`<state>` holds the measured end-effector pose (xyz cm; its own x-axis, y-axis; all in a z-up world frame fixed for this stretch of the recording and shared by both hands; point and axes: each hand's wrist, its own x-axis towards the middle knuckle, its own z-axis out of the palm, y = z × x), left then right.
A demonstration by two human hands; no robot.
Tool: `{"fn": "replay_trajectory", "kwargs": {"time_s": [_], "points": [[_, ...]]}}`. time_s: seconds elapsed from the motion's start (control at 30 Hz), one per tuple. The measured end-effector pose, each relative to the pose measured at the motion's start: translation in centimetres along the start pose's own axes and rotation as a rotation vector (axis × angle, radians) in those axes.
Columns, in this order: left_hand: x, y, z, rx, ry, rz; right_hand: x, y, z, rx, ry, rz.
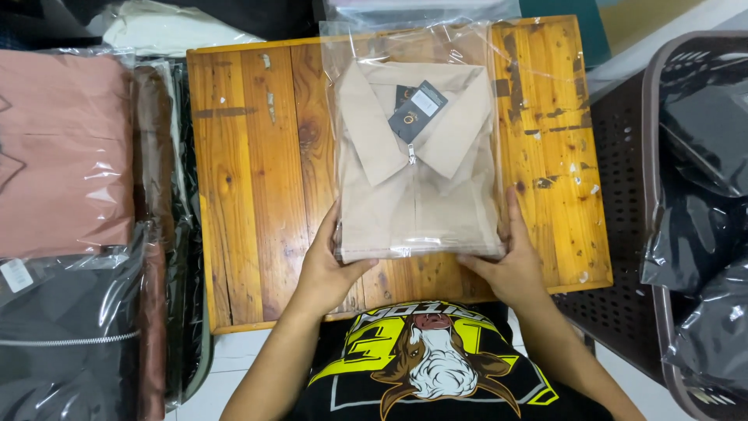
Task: A person carefully places a folded shirt into a clear plastic bag and smooths it out on a wooden table.
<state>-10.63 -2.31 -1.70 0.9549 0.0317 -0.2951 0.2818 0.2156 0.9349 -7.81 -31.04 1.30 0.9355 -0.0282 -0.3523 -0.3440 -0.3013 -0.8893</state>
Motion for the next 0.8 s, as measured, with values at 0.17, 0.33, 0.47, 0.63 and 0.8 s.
{"fn": "replay_trajectory", "kwargs": {"time_s": [0.17,0.33,0.47,0.63,0.8], "points": [[0.8,-2.8,0.5,-0.227,0.135,0.135,2.0,5.8,0.9,0.355,0.089,0.0],[1.4,-3.6,3.4,-0.466,0.177,0.157,1.3,5.1,2.7,0.809,0.072,0.233],[1.6,-4.8,3.9,-0.453,0.161,0.154,-0.6,3.9,4.6,0.907,-0.171,0.419],[0.6,-3.2,3.3,-0.209,0.074,0.103,-1.0,1.6,6.6,0.947,-0.159,0.34],[0.3,-2.4,4.9,-0.088,0.081,0.172,-0.2,0.3,7.6,0.942,-0.037,0.325]]}}
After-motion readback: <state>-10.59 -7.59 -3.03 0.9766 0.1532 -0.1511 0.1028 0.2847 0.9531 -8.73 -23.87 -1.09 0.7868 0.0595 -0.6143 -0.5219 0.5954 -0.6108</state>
